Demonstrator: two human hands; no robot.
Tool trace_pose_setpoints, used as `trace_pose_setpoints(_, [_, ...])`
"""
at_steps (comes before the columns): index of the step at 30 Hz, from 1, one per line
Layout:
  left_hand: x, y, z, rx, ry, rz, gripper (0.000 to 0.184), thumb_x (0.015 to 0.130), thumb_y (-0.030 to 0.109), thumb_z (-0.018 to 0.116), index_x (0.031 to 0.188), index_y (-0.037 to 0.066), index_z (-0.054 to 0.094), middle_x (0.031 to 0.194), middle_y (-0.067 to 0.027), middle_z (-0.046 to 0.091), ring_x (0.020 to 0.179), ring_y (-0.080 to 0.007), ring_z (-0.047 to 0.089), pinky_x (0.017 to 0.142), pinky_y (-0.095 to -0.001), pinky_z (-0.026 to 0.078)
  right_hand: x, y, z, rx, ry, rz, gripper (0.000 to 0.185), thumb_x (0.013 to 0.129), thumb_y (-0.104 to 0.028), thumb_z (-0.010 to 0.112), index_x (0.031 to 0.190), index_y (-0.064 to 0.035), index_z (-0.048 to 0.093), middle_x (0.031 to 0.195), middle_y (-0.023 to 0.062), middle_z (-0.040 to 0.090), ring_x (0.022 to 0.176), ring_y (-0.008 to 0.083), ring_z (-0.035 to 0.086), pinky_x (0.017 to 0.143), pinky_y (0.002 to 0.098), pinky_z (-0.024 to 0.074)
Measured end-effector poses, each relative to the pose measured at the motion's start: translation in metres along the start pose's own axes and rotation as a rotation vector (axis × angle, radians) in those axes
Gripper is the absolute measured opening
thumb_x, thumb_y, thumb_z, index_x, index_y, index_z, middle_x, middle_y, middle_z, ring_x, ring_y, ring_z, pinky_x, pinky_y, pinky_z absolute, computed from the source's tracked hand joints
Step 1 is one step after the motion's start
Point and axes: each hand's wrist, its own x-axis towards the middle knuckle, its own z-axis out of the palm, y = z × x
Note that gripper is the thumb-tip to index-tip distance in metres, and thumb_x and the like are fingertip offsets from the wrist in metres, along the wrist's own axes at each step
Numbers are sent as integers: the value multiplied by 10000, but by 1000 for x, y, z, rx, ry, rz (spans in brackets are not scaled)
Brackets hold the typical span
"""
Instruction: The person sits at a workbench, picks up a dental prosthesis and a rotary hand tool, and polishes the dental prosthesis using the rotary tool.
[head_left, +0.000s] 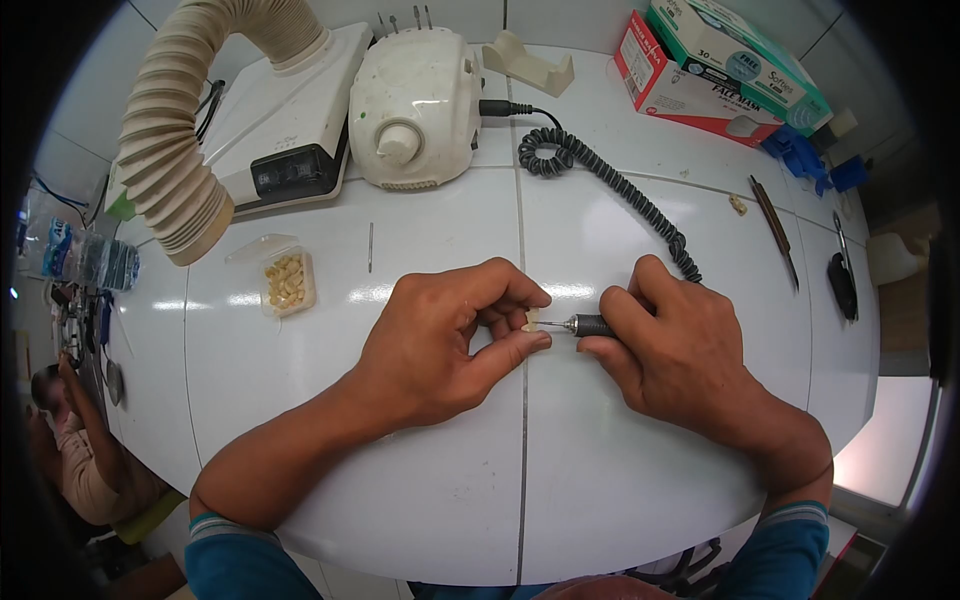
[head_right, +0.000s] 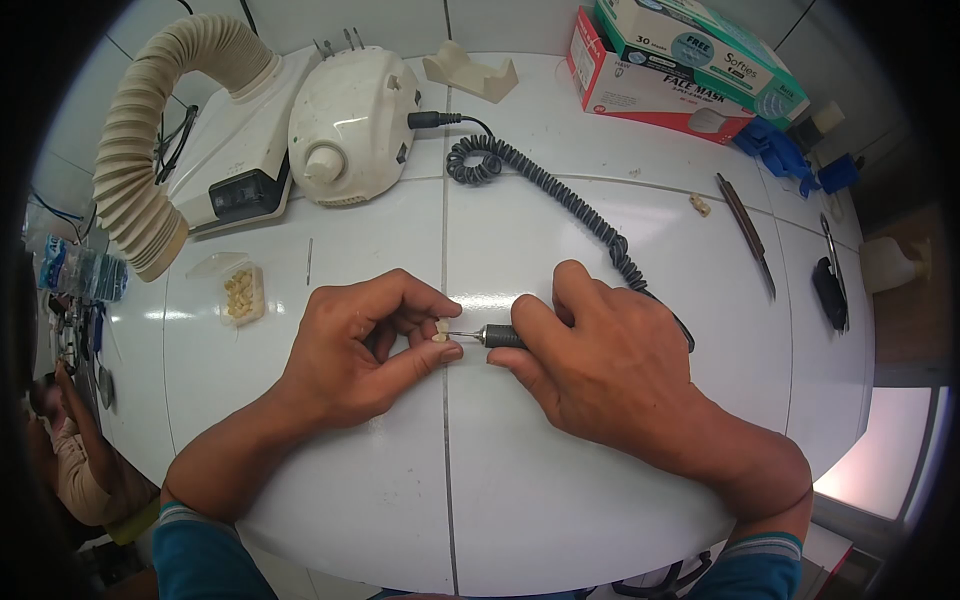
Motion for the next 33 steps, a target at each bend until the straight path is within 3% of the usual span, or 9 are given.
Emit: trace_pose_setpoints(33, [1,-2,3,-7,25,13,262,919,90,904,1156,35,807,854,10,741,623,-25,549,532,-229,405,0,-4,-2,-5,-25,0,365,1009,-439,819,1001,-101,682,909,69,518,660,217,611,571,389,497])
